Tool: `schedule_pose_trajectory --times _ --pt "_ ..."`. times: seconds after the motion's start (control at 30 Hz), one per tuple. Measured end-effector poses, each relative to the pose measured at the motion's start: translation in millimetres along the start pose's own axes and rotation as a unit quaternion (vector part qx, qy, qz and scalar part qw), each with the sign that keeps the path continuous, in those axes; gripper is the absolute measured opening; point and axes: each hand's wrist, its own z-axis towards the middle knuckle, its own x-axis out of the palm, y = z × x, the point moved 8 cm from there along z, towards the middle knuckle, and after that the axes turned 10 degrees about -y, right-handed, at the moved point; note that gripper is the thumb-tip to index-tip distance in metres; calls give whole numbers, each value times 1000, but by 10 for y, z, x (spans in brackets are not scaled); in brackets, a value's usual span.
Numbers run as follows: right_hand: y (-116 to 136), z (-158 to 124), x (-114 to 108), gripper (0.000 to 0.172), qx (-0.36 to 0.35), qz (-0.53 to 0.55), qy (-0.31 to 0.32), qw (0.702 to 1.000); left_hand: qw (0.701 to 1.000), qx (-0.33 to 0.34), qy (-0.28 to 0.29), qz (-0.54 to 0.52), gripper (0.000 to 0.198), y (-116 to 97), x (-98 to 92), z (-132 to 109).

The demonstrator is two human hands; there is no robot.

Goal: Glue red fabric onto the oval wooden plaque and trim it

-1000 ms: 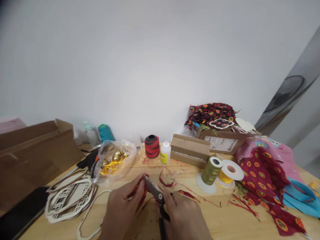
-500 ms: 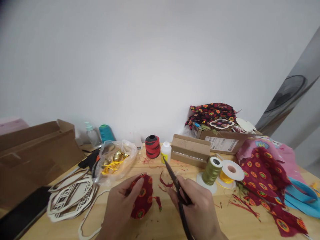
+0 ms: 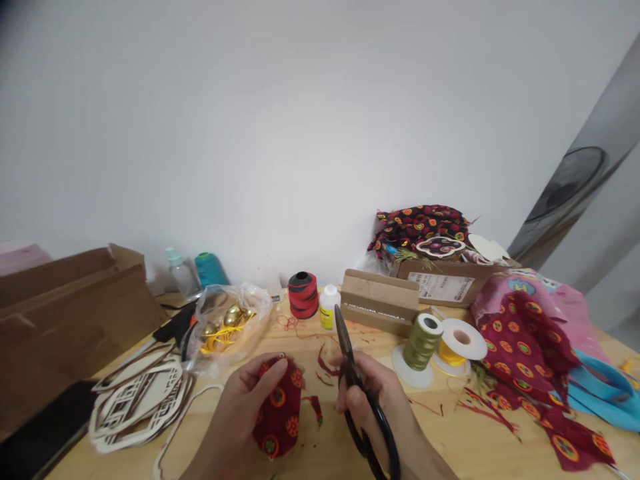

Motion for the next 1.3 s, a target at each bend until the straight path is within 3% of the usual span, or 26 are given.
schedule_pose_trajectory --times 0.13,0.23,0.3,0.37,0.47,0.57,1.3 --pt "56 23 8 58 -47 25 3 999 1000 -2 8 -18 21 -5 2 -15" --pt "124 21 -23 39 -91 -134 18 987 1000 16 6 4 22 -39 -4 -33" --pt "189 -1 -35 24 -141 -287 29 947 999 23 5 31 23 -49 -2 -44" --pt "264 -35 -26 22 -200 -385 30 901 998 21 2 53 24 -42 -1 -51" --pt "319 -85 31 24 -262 -457 32 849 998 19 11 62 25 -30 18 -54" --pt "304 -115 95 23 -281 -495 47 821 998 23 20 62 23 -20 26 -40" --pt "198 -130 75 14 -260 -532 114 798 990 14 75 115 21 21 7 39"
